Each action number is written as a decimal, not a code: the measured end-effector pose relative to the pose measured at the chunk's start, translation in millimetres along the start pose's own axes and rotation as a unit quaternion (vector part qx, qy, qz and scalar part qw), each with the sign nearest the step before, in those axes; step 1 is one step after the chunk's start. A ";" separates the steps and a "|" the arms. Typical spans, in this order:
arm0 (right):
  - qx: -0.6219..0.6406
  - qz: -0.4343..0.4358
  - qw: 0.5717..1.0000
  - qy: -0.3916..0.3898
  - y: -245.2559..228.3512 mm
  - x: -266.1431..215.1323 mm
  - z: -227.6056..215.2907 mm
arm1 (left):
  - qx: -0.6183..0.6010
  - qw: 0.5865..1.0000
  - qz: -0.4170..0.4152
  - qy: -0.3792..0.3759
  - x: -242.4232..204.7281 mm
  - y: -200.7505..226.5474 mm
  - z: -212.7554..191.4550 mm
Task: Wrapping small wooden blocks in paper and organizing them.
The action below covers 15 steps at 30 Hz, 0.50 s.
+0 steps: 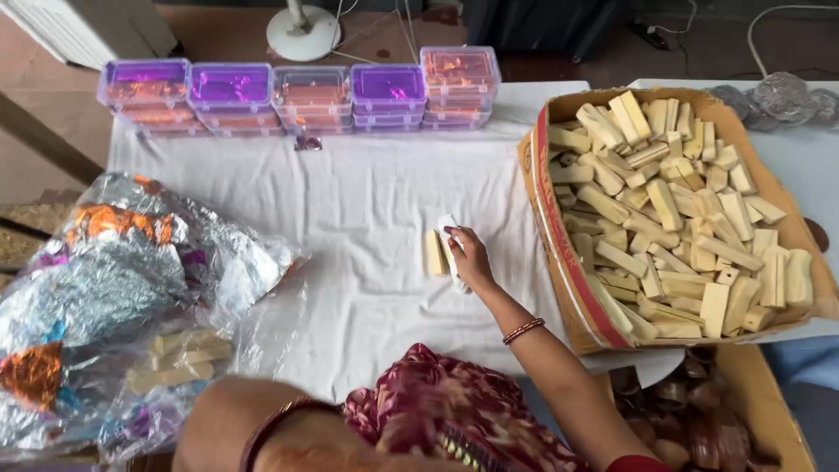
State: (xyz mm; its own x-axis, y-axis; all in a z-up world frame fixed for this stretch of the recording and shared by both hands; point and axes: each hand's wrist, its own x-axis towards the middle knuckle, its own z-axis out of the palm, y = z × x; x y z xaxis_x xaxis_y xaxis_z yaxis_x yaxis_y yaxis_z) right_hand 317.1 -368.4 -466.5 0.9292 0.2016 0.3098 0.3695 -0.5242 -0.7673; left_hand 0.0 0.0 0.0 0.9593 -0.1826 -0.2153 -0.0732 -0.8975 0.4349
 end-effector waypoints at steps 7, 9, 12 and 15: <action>0.028 -0.008 0.999 -0.030 7.1 10.5 -9.4 | 0.028 0.999 -0.020 -0.032 -70.8 -257.0 171.9; 0.039 -0.003 0.999 -0.020 9.1 13.8 -12.7 | 0.036 0.998 -0.027 -0.044 -83.8 -251.0 173.2; 0.061 0.029 0.997 -0.034 2.9 16.8 -20.2 | 0.058 0.996 -0.035 -0.061 -101.6 -240.2 178.5; 0.083 0.054 0.994 -0.036 8.7 11.1 -22.0 | 0.096 0.991 -0.023 -0.086 -80.3 -218.7 149.3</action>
State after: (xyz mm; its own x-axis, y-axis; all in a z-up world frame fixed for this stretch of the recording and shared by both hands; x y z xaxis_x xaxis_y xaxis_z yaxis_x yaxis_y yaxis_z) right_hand 330.5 -388.9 -457.3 0.9596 0.2128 0.1839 0.2577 -0.4037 -0.8778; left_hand -101.7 151.1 -208.4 0.9036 -0.1902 -0.3837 -0.0967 -0.9634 0.2499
